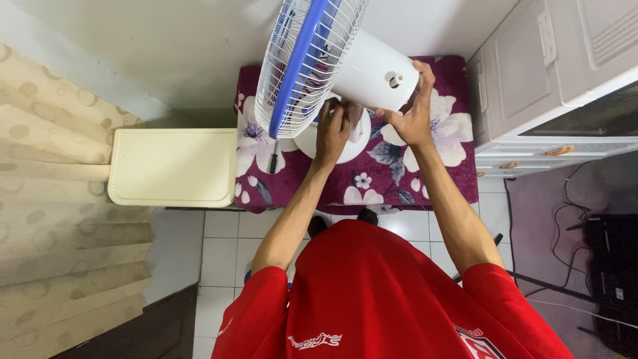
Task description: The person disassembles a table fan by removing the front grille, rear grille, fan blades, and central hub. They use a screwdriver to loosen a screw on the front grille and then remove each component by hand, placing them on a nearby surface.
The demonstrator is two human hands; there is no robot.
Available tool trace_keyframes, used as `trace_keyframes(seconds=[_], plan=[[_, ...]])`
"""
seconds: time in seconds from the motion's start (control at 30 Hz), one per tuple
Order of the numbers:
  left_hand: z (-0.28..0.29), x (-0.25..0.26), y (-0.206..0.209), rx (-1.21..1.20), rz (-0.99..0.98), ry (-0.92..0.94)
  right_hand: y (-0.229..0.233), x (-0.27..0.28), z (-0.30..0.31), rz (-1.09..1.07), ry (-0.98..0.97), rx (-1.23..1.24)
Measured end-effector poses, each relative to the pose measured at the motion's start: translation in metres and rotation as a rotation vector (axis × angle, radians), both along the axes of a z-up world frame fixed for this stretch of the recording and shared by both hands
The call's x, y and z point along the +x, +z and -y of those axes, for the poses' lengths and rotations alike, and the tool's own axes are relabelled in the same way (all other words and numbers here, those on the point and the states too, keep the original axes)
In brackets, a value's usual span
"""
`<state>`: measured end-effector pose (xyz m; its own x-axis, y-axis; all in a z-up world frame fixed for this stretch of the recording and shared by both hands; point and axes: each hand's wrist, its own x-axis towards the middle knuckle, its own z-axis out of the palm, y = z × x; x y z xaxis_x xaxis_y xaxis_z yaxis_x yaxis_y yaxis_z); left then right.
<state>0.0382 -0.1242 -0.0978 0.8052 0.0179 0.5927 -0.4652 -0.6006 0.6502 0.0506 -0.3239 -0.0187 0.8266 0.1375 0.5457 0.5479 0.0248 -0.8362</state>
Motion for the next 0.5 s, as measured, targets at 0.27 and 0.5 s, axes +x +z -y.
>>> trace_keyframes(seconds=[0.27,0.5], plan=[[0.005,0.004,0.012,-0.785,-0.535,-0.091,-0.001,0.002,0.001,0.010,-0.029,-0.023],[0.008,0.004,-0.015,-0.122,-0.062,0.002,-0.002,0.003,0.003,-0.022,0.013,0.019]])
